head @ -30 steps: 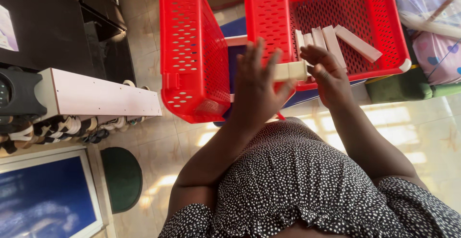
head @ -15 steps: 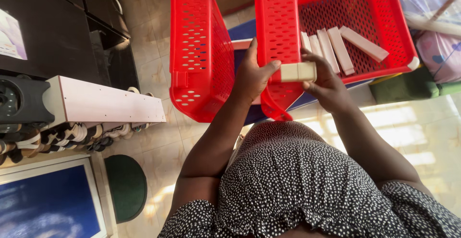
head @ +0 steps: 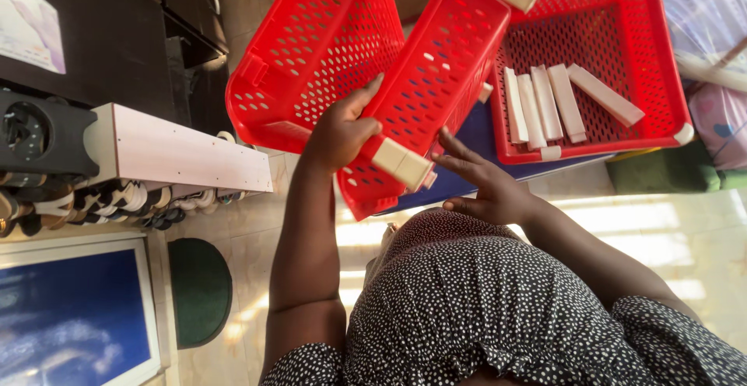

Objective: The person assembles a red plastic basket by inserting white plastic corner pieces into the basket's side slots. They handle the basket and corner pieces by hand, repeatedly picking up pieces and fitting them into place.

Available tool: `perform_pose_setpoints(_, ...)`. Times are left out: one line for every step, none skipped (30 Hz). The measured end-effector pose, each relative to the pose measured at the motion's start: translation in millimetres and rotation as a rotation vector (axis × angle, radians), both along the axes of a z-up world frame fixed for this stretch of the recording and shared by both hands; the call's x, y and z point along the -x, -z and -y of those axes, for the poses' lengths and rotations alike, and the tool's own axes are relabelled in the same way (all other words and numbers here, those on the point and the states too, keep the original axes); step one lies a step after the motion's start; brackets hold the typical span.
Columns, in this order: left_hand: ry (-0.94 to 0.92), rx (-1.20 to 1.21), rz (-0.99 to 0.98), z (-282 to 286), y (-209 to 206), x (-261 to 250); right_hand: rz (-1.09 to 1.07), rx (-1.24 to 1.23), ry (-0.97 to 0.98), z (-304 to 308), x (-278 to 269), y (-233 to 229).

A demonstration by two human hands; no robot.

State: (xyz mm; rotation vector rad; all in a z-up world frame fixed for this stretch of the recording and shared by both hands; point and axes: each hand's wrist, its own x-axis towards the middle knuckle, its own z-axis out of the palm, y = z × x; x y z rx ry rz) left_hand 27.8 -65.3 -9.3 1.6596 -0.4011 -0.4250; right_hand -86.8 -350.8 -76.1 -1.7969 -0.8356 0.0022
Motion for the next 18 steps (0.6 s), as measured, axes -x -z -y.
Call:
perform_pose_setpoints(-0.001,-0.046,-0.007,-4.9,-4.9,2.5,-0.025,0.034,-0.010,0.9,-1.8,3.9)
perform_pose_setpoints(-0.002,-0.093,-0.014,-9.4,-9.2,5.2,0.019,0.073,0.022,2.1,-3.6,8.8)
perform_pose_setpoints(-0.003,-0.140,-0.021,-12.7,-12.5,7.9,0.064,0.112,0.054,3.9,-4.5,14.4)
perform_pose_setpoints(0.019,-0.174,0.027,-14.4,-14.8,10.8,0.108,0.150,0.087,4.9,-6.0,20.8)
perform_pose_setpoints(0.041,-0.209,0.075,-15.7,-16.6,13.4,0.211,0.288,0.180,4.1,-9.5,28.1)
perform_pose_setpoints(0.065,-0.242,0.121,-16.2,-17.7,15.5,0.314,0.426,0.274,3.8,-11.8,35.4)
perform_pose_setpoints(0.085,-0.241,0.131,-16.5,-18.9,17.3,0.417,0.563,0.369,3.3,-14.6,42.4)
perform_pose_setpoints(0.108,-0.239,0.140,-16.0,-20.4,18.5,0.488,0.596,0.369,2.9,-16.9,49.0)
perform_pose_setpoints(0.131,-0.237,0.150,-15.5,-22.6,18.9,0.558,0.628,0.369,2.8,-18.5,54.7)
perform_pose_setpoints(0.145,-0.307,0.160,-15.6,-25.4,19.0,0.629,0.659,0.367,2.9,-19.4,59.3)
perform_pose_setpoints(0.159,-0.378,0.170,-16.2,-29.1,18.8,0.635,0.610,0.359,2.1,-16.9,63.3)
perform_pose_setpoints(0.172,-0.449,0.179,-16.9,-33.3,18.9,0.641,0.559,0.351,0.3,-12.7,66.4)
perform_pose_setpoints(0.163,-0.530,0.097,-16.7,-37.6,18.1,0.646,0.508,0.342,-0.1,-9.9,68.2)
perform_pose_setpoints(0.156,-0.610,0.013,-15.9,-42.0,16.9,0.610,0.491,0.326,1.1,-7.0,68.7)
perform_pose_setpoints(0.149,-0.689,-0.072,-14.7,-45.9,16.6,0.574,0.474,0.310,2.8,-4.9,67.8)
perform_pose_setpoints(0.164,-0.693,-0.054,-14.5,-50.2,16.3,0.541,0.457,0.295,5.1,-5.2,65.5)
perform_pose_setpoints(0.178,-0.697,-0.036,-15.5,-54.5,16.1,0.575,0.412,0.327,9.8,-6.2,61.3)
perform_pose_setpoints(0.196,-0.702,-0.018,-15.7,-58.2,15.5,0.607,0.366,0.362,16.7,-6.8,55.4)
